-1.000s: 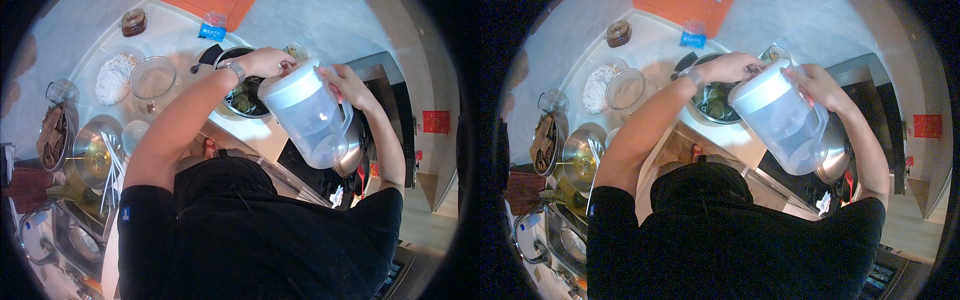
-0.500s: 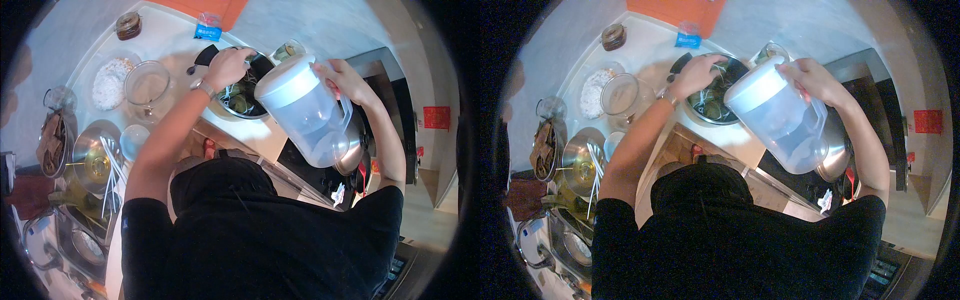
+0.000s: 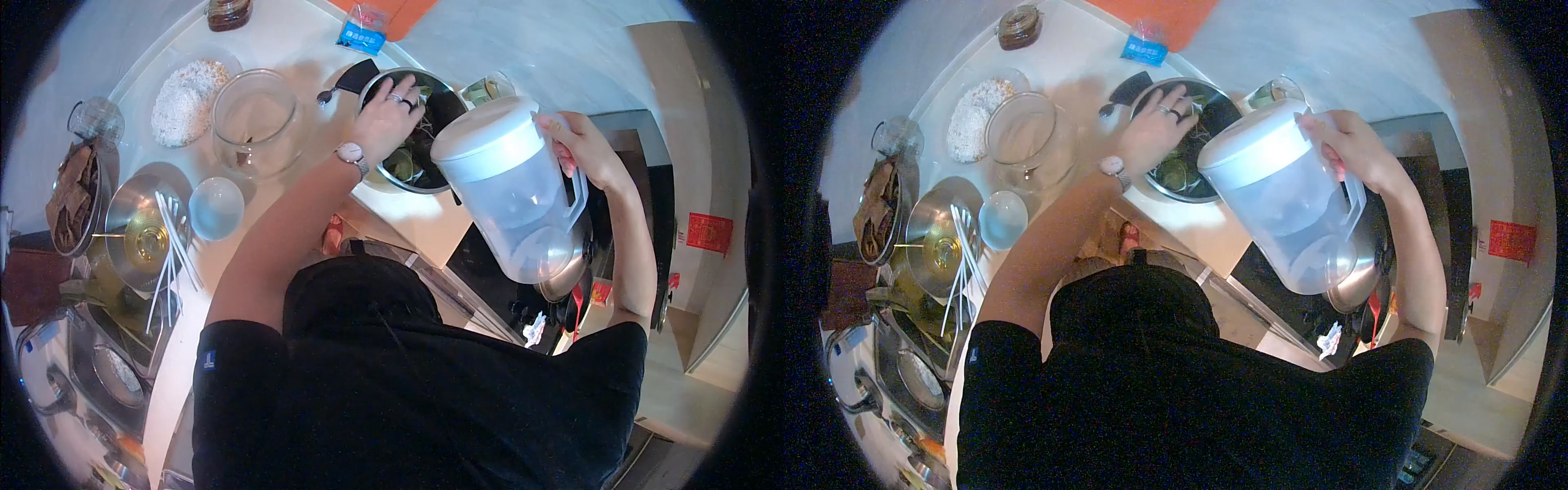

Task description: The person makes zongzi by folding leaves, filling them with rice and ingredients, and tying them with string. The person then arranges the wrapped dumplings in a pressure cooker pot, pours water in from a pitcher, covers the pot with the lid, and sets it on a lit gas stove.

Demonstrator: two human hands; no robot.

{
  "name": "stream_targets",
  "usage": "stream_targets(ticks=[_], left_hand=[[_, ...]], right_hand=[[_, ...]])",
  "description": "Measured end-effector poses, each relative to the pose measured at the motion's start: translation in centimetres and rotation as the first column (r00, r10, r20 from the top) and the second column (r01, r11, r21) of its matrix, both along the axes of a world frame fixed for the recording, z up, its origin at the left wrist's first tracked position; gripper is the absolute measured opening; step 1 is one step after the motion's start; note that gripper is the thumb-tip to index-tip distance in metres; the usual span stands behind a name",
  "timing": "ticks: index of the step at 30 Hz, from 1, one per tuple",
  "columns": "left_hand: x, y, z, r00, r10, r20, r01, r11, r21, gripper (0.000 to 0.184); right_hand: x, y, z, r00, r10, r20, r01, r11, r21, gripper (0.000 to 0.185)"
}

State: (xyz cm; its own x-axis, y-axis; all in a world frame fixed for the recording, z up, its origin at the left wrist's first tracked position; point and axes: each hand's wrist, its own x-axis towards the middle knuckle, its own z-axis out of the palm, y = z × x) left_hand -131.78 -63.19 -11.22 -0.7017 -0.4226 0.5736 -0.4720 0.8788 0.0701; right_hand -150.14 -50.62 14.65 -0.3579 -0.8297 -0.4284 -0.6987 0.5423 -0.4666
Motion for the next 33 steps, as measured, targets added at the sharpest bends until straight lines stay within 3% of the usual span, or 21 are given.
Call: stream_targets(ticks=[2,6,9,19,27,33], left_hand=[[-0.3,-0.1,-0.6,0.969,-0.175,0.177,0.136,0.968,0.212,0.032],[-0.3,0.0,-0.8,0.983,-0.137,0.125,0.094,0.948,0.303,0.032],[-0.3,0.0,-1.1,0.992,-0.120,0.046,0.101,0.947,0.306,0.033],[-0.2,-0.3,-1.4,0.991,-0.129,0.047,0.111,0.953,0.280,0.025],[-0.5,-0.2,-1.5,0.982,-0.098,0.159,0.055,0.965,0.257,0.032],[-0.6,-0.1,-1.4,0.986,-0.087,0.141,0.046,0.961,0.272,0.041]], right_hand=[[-0.2,0.0,-0.1,1.000,0.013,-0.006,-0.013,1.000,0.007,0.048],[-0.9,-0.1,-0.3,0.999,0.029,-0.025,-0.028,0.999,0.031,0.047],[-0.8,-0.1,-0.3,1.000,0.026,0.003,-0.026,0.999,0.019,0.047],[-0.9,-0.2,-0.4,1.000,-0.012,0.007,0.012,1.000,0.025,0.043],[-1.7,-0.4,-0.7,1.000,0.010,-0.021,-0.009,0.999,0.031,0.047],[-1.7,-1.6,-0.4,0.997,-0.009,-0.077,0.014,0.998,0.058,0.044]])
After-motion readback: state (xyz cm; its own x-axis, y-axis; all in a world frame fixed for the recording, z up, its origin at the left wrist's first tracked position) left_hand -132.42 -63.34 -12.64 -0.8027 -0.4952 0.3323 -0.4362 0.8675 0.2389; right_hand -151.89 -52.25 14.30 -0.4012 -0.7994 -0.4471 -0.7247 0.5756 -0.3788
